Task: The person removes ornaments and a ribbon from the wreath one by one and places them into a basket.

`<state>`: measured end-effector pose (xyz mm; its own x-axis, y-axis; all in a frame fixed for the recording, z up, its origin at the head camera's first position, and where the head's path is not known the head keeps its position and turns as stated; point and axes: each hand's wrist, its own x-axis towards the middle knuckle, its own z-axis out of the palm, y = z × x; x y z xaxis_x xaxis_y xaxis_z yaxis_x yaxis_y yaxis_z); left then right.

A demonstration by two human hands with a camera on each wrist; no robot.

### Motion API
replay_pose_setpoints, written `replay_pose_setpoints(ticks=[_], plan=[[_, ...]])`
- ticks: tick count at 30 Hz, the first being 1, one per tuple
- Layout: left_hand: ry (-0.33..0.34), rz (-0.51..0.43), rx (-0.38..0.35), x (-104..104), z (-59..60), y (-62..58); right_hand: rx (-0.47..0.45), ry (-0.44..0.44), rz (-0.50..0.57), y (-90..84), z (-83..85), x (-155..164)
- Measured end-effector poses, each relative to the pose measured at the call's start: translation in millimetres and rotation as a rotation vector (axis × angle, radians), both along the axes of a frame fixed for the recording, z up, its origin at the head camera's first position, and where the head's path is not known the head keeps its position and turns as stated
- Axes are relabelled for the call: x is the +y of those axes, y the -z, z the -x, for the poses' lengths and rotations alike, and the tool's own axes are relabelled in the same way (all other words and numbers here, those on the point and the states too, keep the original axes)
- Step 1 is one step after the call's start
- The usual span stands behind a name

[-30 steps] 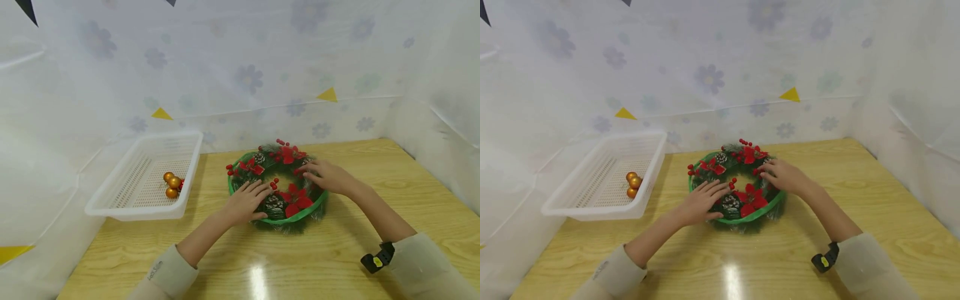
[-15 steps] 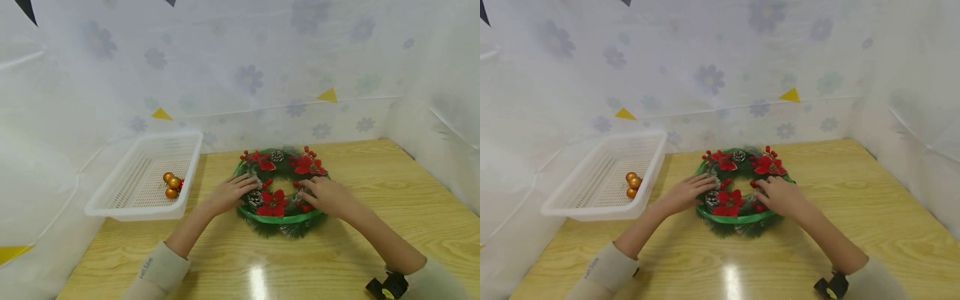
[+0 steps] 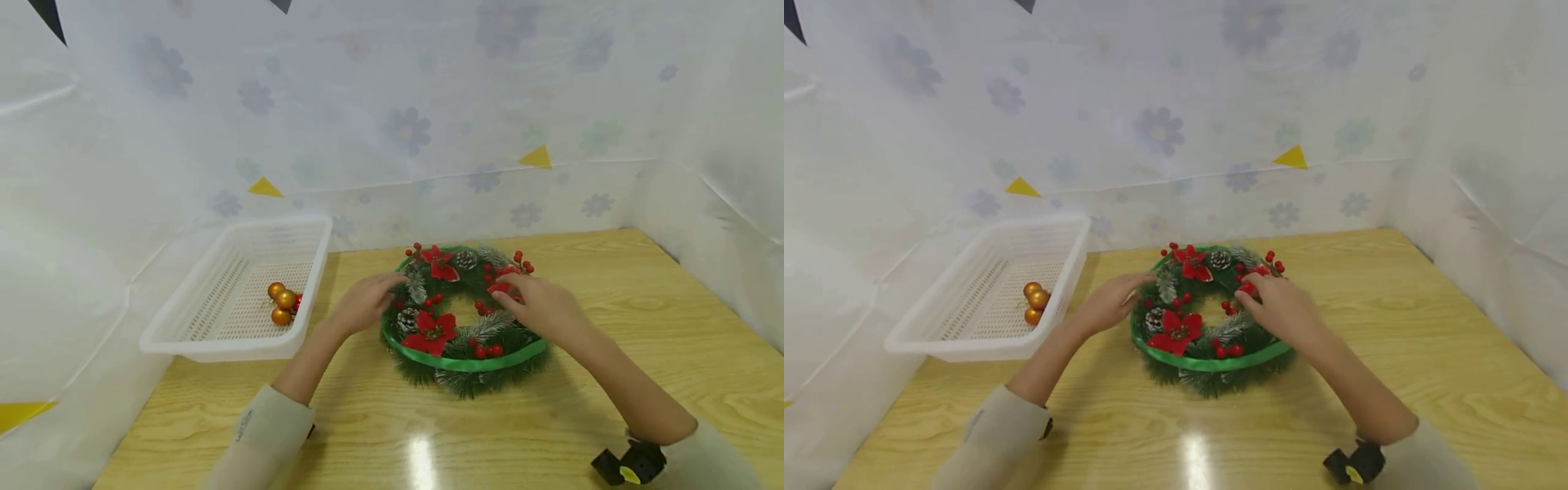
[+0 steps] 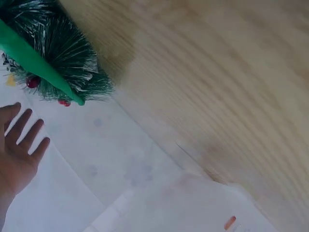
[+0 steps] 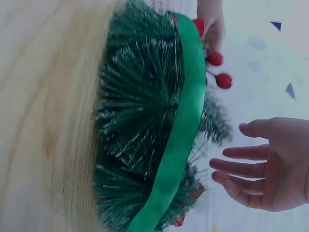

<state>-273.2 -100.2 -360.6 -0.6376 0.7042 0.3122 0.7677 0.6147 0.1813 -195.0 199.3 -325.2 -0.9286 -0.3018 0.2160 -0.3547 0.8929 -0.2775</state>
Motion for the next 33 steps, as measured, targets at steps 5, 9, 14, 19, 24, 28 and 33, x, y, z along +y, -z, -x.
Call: replay_pose_setpoints(ticks=[5,9,14,19,24,28,33], plan=[[-0.254,0.039,0.044,3,17.4,-1.6,0.048,-0.006,-0.081,7.5,15.8,14],[-0.381,0.134,0.009,4,32.7,2.0,0.021,-0.054,-0.179,17.6,22.4,21],[-0.437,0.199,-0.038,4,50.5,11.8,-0.007,-0.094,-0.172,25.8,24.8,24],[-0.448,0.257,-0.076,8,59.5,17.0,-0.008,-0.098,-0.149,27.6,25.5,26],[-0.464,0.288,-0.060,14,63.3,19.2,-0.025,-0.085,-0.136,26.7,25.1,26],[-0.481,0.331,-0.036,17,63.8,20.8,-0.040,-0.077,-0.125,27.8,24.0,26],[-0.495,0.341,-0.025,20,64.1,21.3,-0.041,-0.074,-0.108,31.2,23.1,27]])
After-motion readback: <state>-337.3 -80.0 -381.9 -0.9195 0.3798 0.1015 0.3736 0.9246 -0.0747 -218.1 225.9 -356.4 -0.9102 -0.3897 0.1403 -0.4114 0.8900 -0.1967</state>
